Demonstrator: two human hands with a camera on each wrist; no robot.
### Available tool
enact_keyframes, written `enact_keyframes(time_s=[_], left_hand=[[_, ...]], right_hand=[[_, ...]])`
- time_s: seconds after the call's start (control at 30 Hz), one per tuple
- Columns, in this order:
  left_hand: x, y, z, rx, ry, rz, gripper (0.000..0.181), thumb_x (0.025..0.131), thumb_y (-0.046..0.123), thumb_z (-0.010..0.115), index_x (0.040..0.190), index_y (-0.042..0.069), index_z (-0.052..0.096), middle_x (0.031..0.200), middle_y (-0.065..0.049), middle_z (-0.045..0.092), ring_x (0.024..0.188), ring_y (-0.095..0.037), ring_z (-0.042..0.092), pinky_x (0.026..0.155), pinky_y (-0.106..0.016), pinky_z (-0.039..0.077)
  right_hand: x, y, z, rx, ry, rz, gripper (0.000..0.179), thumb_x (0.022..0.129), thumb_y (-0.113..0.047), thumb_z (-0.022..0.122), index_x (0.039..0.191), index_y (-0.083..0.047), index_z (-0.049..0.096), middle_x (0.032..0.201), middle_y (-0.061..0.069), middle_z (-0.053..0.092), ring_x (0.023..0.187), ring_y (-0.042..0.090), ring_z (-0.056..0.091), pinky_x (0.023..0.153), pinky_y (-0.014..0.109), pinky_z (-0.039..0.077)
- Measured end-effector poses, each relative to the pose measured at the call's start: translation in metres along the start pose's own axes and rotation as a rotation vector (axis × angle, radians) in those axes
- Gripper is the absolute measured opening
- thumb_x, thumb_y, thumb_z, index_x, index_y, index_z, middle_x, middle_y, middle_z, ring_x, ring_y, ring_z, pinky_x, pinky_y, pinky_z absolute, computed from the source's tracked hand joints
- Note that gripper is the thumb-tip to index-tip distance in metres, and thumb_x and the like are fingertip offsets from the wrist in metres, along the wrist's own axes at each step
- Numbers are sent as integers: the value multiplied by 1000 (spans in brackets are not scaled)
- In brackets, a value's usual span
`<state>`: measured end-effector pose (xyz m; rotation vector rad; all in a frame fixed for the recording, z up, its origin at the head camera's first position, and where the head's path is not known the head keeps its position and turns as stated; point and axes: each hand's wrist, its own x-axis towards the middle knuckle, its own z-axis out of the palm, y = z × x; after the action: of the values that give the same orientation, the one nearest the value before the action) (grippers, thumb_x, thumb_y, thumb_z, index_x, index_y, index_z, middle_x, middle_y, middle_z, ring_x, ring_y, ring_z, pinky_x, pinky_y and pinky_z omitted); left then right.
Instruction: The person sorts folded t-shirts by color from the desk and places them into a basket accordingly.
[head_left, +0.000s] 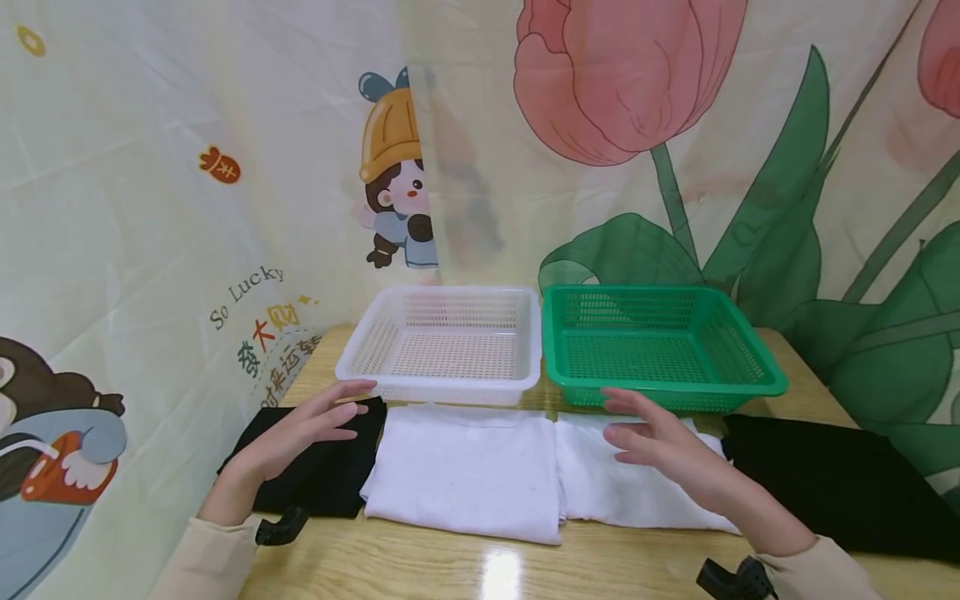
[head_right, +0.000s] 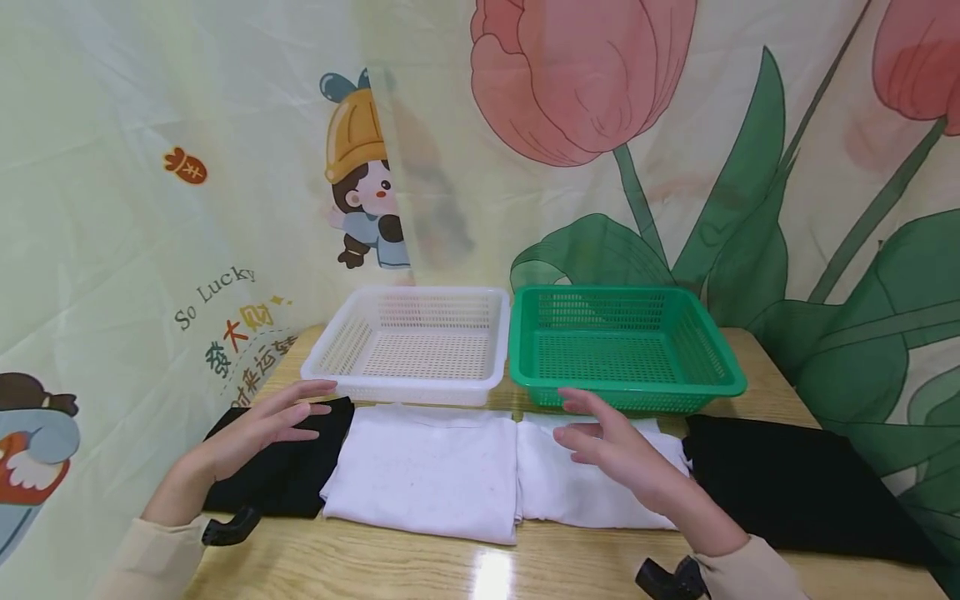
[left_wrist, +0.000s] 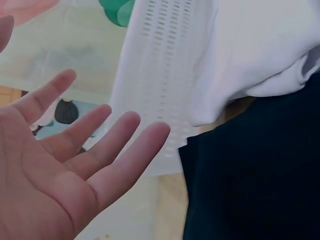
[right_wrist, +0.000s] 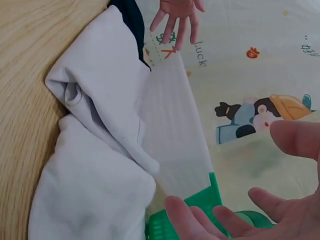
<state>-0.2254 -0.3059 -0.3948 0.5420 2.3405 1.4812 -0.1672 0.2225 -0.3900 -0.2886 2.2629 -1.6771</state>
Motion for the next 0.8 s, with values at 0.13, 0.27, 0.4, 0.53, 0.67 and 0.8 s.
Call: enact_keyframes(time_s=[0.13,0.27,0.4,0.53,0.67,0.8], left_hand=[[3,-7,3,-86,-35,-62,58,114,35,46,165,10,30,171,-24,24,152,-53,31,110,-53,51],[7,-14,5,-163,-56,-131,60,115,35,44,167,12,24,172,-25,19,152,-53,31,108,-52,53],[12,-18,7,-238,-75,-194,64,115,38,44,169,13,20,171,-27,17,151,-53,32,105,-53,55],[17,-20,10,-287,-97,-251,70,113,44,47,169,14,18,171,-29,18,148,-50,39,103,-53,56],[22,-23,14,-300,-105,-304,70,114,46,46,170,15,18,168,-32,25,143,-46,48,101,-54,57],[27,-23,20,-274,-66,-375,74,111,53,47,169,17,20,162,-30,35,139,-41,52,97,-54,59]], right_hand=[[8,1,11,161,-60,39,77,107,-31,64,167,-9,21,168,26,25,148,47,39,105,51,55],[16,2,22,291,-114,93,77,109,-29,61,167,-5,15,170,30,19,147,51,39,105,54,55],[21,6,31,406,-154,162,78,111,-28,56,168,-5,10,171,32,17,148,53,39,106,54,54],[26,11,40,483,-155,227,79,110,-27,57,168,-5,9,168,33,22,143,51,48,104,54,55],[30,18,49,512,-156,257,79,109,-24,57,168,-4,7,162,34,27,138,48,52,103,56,55],[33,21,57,489,-161,269,81,108,-23,56,167,-2,5,161,35,26,139,50,49,103,60,54]])
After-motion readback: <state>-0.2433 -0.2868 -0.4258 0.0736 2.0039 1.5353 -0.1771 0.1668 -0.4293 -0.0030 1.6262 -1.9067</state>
